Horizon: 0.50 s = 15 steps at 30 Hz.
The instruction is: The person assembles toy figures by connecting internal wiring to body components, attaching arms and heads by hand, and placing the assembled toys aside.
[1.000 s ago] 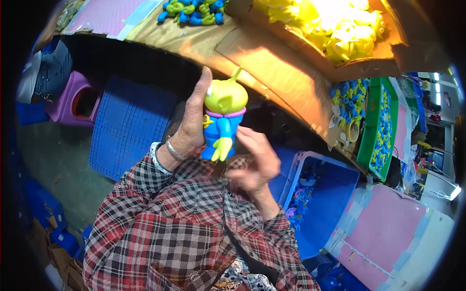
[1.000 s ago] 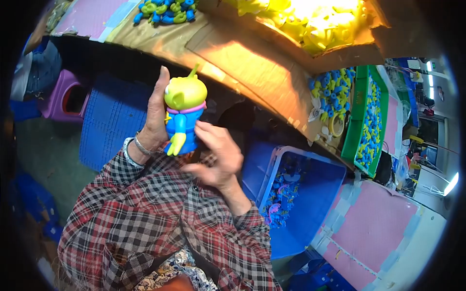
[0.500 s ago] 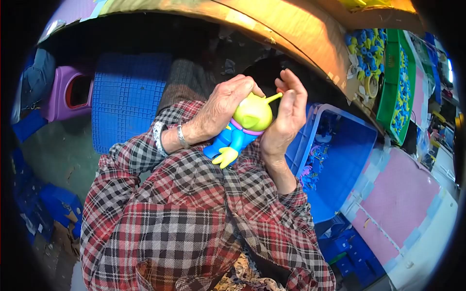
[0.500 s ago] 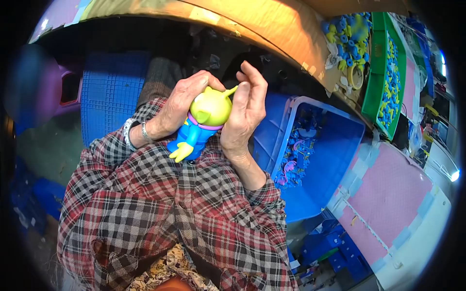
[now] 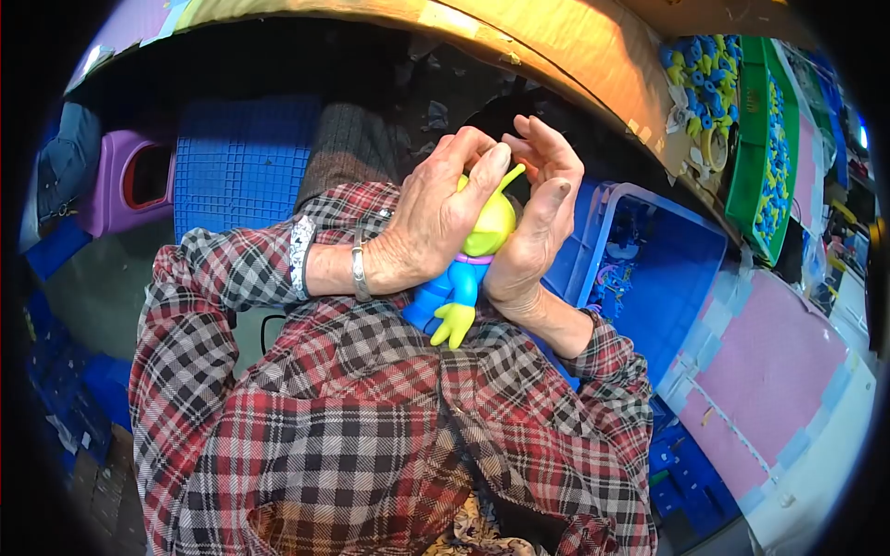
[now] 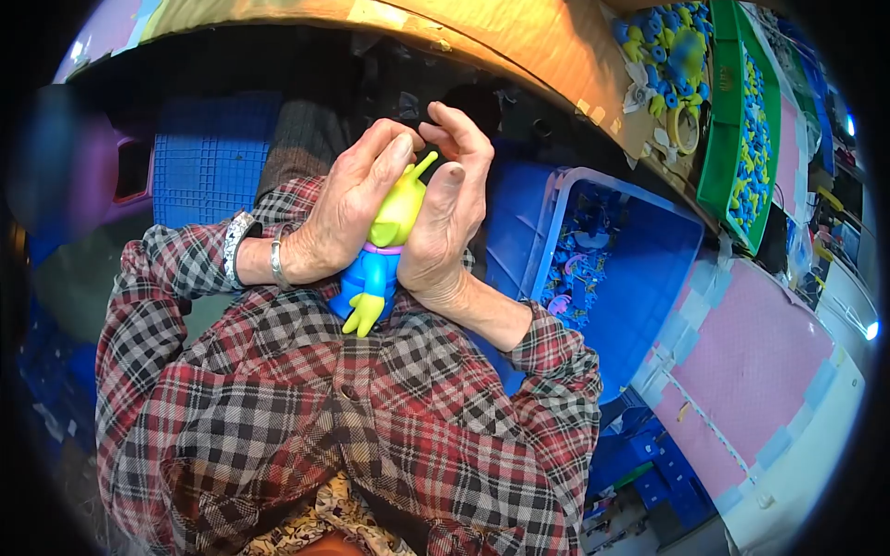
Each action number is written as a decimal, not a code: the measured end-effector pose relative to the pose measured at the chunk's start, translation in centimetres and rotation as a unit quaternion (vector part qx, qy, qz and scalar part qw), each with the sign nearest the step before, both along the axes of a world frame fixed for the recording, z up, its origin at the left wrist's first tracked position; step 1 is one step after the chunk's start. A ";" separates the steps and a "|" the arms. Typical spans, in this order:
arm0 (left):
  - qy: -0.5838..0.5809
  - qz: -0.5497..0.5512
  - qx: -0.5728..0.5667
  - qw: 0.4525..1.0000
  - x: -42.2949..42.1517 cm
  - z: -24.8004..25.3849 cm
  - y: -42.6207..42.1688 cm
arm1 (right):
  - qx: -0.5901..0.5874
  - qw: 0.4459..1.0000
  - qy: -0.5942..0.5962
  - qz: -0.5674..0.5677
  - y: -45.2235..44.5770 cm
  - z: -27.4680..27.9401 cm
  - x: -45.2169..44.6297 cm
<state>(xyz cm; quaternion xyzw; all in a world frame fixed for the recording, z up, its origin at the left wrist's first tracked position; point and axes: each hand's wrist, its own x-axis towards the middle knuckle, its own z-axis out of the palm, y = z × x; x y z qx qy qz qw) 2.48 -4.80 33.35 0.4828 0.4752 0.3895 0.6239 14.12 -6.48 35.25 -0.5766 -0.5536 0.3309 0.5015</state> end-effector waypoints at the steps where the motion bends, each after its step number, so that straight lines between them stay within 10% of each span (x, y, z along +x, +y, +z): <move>1: 0.008 -0.002 -0.006 1.000 0.1 -0.1 0.1 | -0.003 1.000 0.004 0.010 0.0 0.1 0.0; 15: -0.229 -0.069 -0.166 0.957 0.0 -3.6 -2.0 | -0.009 0.998 0.025 -0.062 -0.1 -1.9 1.4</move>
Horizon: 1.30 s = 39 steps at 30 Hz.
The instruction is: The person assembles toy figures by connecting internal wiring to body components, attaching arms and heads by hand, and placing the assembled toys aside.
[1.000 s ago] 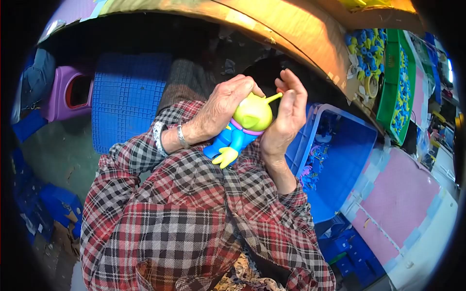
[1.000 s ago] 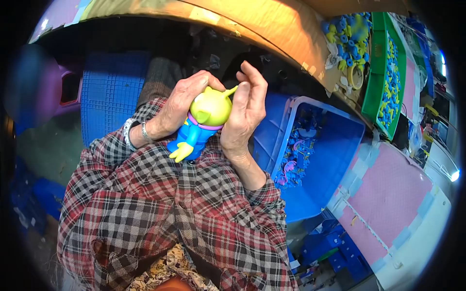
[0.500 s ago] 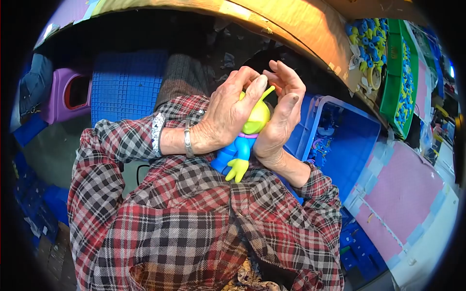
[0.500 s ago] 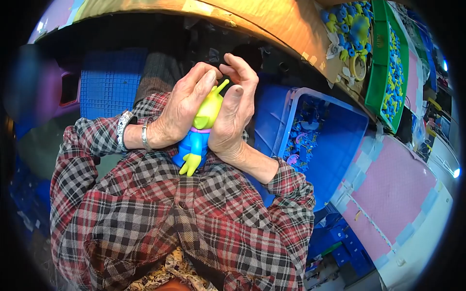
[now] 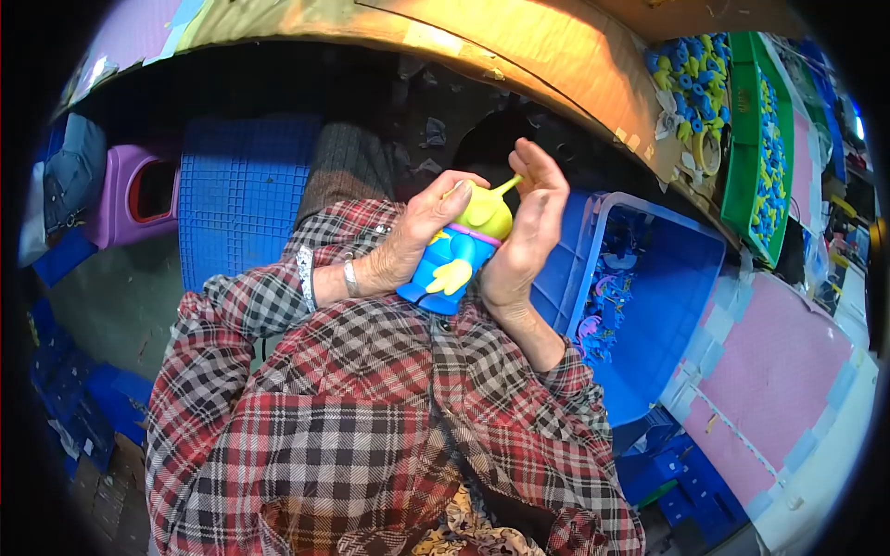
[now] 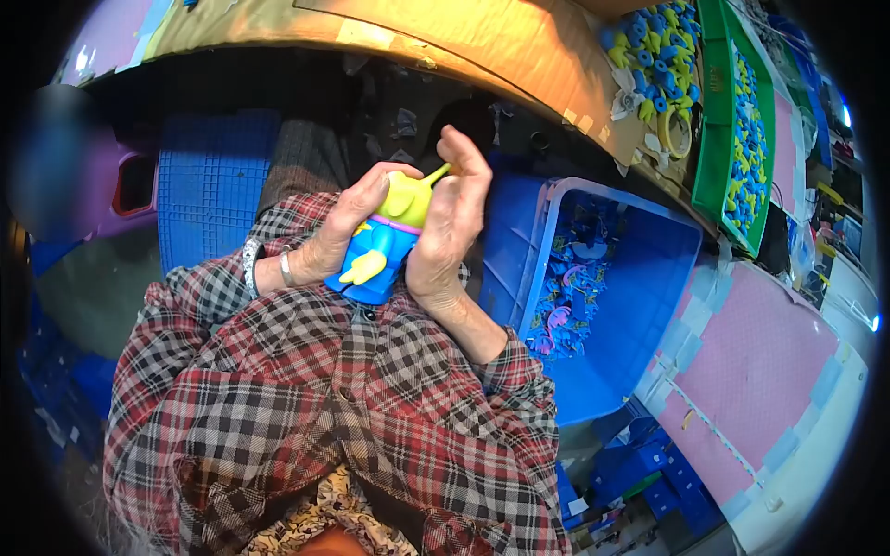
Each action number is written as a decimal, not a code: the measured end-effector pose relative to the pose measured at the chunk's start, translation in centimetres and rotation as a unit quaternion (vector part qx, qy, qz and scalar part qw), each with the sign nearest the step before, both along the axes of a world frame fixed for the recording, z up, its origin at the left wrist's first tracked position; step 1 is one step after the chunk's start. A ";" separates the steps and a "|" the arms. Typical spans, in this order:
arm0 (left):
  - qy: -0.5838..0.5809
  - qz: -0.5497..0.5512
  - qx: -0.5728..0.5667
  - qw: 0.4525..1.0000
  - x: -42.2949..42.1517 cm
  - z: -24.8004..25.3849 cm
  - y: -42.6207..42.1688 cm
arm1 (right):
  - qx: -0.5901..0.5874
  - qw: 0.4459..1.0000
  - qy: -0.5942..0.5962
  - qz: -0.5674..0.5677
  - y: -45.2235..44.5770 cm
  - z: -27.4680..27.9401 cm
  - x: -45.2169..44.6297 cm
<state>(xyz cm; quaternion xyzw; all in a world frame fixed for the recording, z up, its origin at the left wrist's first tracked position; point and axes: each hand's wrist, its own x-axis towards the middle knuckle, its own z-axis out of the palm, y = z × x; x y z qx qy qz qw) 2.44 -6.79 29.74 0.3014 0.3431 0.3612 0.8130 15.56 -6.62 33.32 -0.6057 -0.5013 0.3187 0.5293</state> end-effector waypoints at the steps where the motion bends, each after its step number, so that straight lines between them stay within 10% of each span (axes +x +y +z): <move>1: -0.030 0.004 -0.016 0.999 0.0 0.1 0.4 | 0.016 0.999 -0.020 -0.031 0.8 1.1 0.7; 6: -0.083 0.051 -0.046 0.994 -0.6 0.2 3.2 | 0.154 0.957 -0.073 -0.234 3.3 4.8 7.1; 8: 0.074 0.067 0.100 0.990 2.1 1.9 2.5 | 0.063 0.993 -0.033 -0.095 3.1 1.9 3.0; 15: -0.192 0.127 -0.202 0.952 0.8 4.3 5.1 | 0.010 0.993 0.110 0.039 6.4 2.7 -0.4; 20: -0.135 0.195 -0.126 0.963 -1.5 0.9 7.1 | -0.093 0.974 0.171 0.119 4.4 2.9 1.2; 24: -0.081 0.249 -0.076 0.962 0.1 0.3 7.5 | -0.052 0.990 -0.032 0.125 2.5 3.2 -2.4; 29: -0.030 0.224 -0.009 0.974 -4.0 6.9 7.4 | -0.129 0.846 0.516 0.038 4.0 0.5 2.0; 39: -0.002 0.162 0.040 0.986 -3.3 2.7 6.4 | -0.160 0.684 0.701 0.122 4.9 -1.5 1.4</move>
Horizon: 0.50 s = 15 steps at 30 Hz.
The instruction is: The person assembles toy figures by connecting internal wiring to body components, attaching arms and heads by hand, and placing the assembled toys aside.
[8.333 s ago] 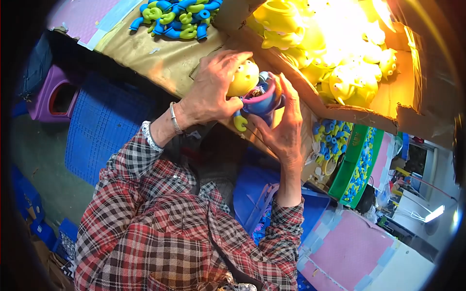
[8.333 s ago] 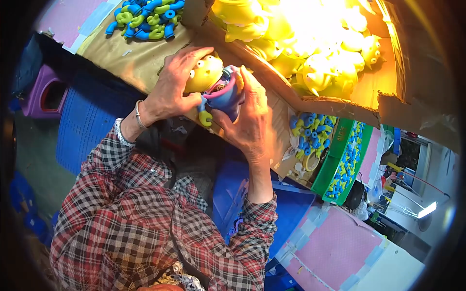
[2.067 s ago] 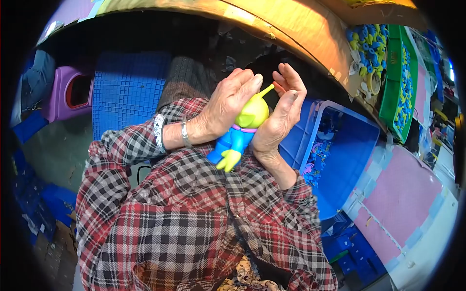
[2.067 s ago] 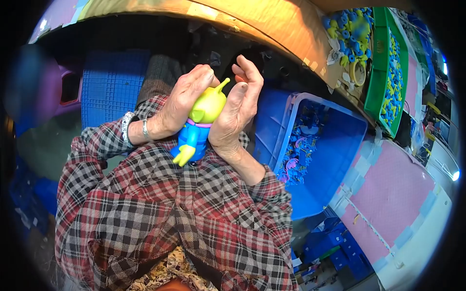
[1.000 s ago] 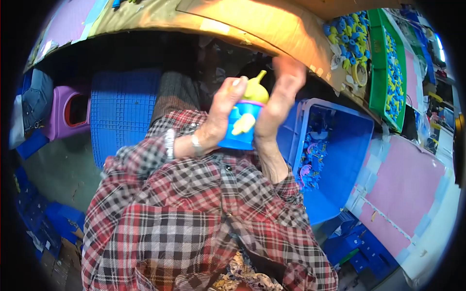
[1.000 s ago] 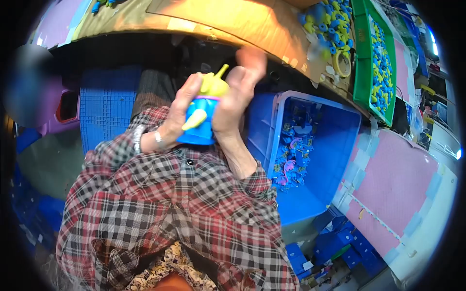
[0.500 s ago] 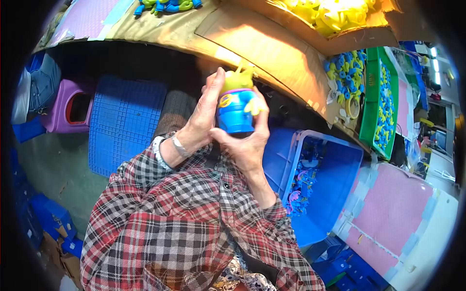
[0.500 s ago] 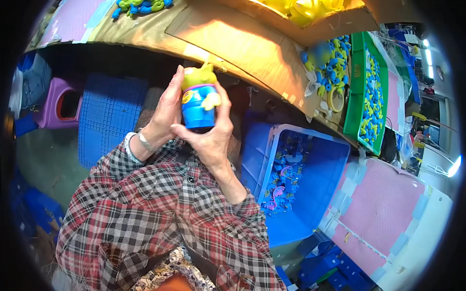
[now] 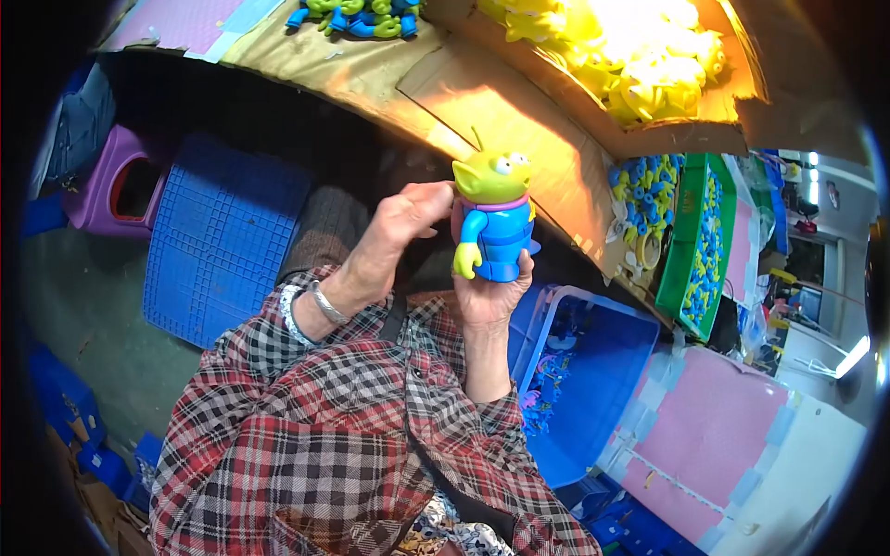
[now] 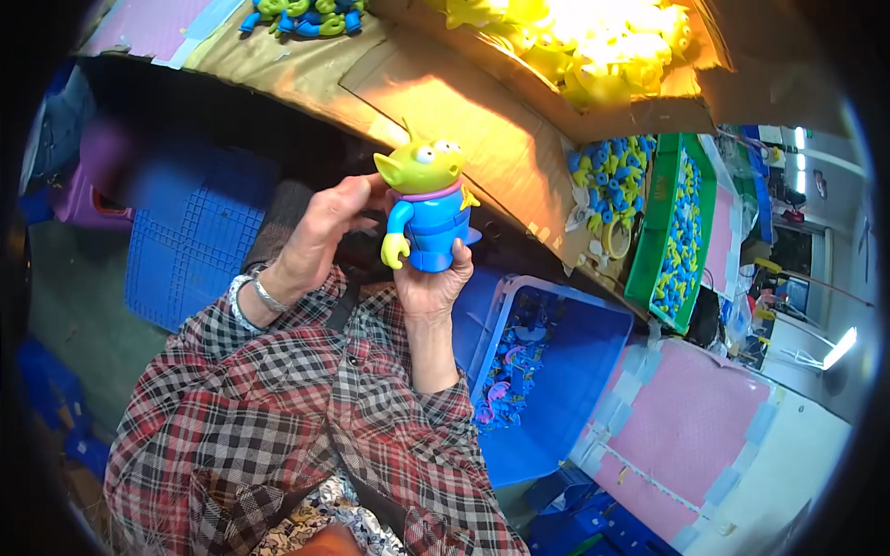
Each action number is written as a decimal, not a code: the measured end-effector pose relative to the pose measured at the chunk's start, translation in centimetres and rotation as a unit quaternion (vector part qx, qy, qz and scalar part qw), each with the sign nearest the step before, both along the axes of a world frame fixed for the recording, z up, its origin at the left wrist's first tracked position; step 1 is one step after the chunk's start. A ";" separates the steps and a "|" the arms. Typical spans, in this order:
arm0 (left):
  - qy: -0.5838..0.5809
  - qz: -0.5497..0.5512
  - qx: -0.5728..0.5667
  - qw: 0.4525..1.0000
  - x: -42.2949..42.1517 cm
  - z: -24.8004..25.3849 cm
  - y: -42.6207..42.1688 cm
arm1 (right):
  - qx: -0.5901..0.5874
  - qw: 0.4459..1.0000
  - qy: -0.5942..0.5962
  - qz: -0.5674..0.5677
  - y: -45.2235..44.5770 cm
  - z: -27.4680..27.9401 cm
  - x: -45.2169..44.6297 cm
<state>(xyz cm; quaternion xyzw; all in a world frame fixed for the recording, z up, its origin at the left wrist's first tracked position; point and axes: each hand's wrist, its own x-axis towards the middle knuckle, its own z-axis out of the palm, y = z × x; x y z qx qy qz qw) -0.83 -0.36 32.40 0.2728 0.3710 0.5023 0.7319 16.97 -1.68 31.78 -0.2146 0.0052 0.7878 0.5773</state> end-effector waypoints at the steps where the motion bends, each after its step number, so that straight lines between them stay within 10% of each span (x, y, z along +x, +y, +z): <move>1: -0.038 -0.004 0.016 0.999 0.3 1.1 0.2 | -0.012 1.000 -0.012 -0.005 -0.1 -0.6 0.2; 15: 0.168 0.212 0.096 0.958 -6.3 3.0 2.2 | 0.171 0.892 -0.406 0.098 3.7 0.5 -8.0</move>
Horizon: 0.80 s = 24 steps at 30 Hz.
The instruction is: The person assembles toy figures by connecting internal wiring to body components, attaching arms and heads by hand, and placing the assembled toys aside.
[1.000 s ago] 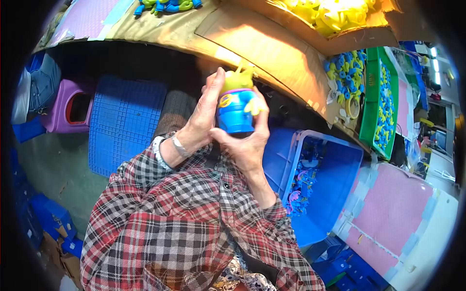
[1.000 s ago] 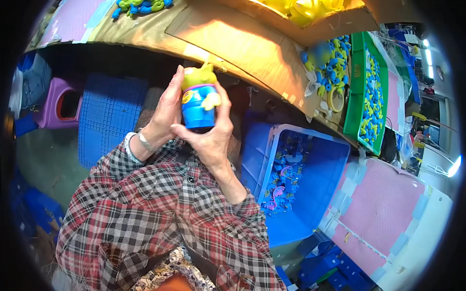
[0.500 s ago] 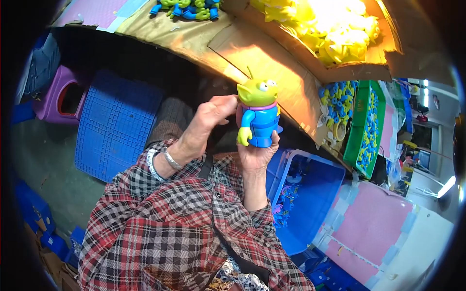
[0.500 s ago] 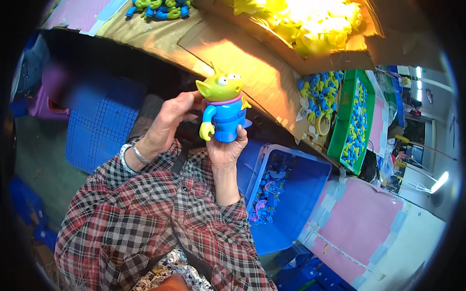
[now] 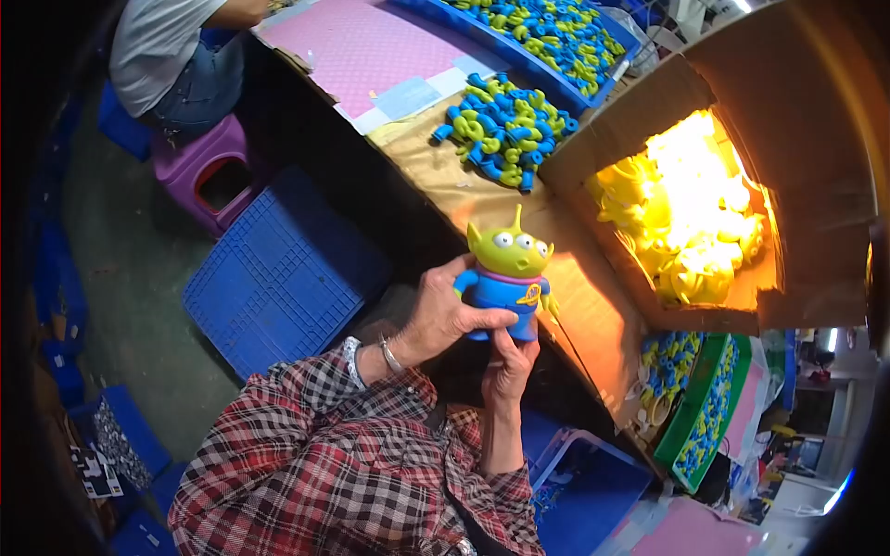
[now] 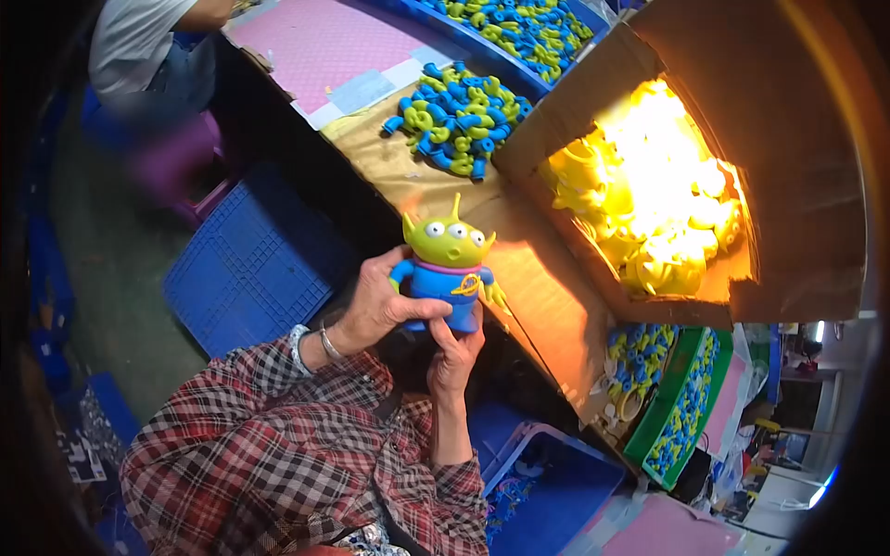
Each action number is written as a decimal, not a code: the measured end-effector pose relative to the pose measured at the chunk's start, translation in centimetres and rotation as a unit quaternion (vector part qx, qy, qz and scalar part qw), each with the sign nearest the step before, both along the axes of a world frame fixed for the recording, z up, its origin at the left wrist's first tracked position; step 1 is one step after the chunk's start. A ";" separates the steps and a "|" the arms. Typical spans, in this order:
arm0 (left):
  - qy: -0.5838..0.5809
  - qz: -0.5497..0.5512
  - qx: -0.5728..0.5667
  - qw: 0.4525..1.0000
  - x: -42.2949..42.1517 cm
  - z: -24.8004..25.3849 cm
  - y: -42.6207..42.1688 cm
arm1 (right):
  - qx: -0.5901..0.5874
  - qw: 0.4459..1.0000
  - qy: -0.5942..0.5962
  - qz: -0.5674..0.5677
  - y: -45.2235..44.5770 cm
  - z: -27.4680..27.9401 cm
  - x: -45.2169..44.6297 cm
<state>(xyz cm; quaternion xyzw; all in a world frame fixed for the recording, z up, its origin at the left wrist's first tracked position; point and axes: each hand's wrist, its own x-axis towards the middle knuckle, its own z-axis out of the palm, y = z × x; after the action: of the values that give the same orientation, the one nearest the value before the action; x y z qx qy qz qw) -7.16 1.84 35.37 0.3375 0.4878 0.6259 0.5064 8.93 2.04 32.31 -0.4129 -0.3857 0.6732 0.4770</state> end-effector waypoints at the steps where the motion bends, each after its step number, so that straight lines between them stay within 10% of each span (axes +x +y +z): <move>1: 0.035 0.020 0.003 0.999 -1.0 0.1 0.5 | 0.007 1.000 -0.005 0.015 0.8 -0.5 -0.9; 9: 0.130 0.215 0.004 0.968 -19.3 -1.0 11.6 | -0.006 0.989 -0.137 0.062 0.8 0.0 -2.6; 15: 0.015 0.032 -0.058 0.998 -39.8 -4.2 21.1 | -0.013 0.980 -0.200 0.016 -1.7 -1.5 2.7; 16: 0.240 -0.043 0.015 0.970 -44.9 -7.1 22.0 | -0.019 0.976 -0.218 -0.005 -2.0 -0.6 2.9; 18: 0.690 0.008 0.196 0.697 -54.2 -12.5 23.9 | 0.004 0.968 -0.247 -0.035 -3.1 -1.2 4.3; 19: 0.599 -0.004 0.135 0.789 -58.4 -15.2 24.6 | 0.001 0.965 -0.259 -0.045 -3.4 -0.6 4.8; 24: 0.626 0.089 -0.087 0.770 -59.1 -9.6 26.5 | 0.006 0.943 -0.317 -0.100 -5.0 3.4 7.1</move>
<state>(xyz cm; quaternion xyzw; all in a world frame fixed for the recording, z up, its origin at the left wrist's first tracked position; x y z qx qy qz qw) -66.22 28.33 25.82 0.5640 0.7771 0.2733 0.0580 16.02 -2.96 35.68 -0.6383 -0.4780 0.4542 0.3973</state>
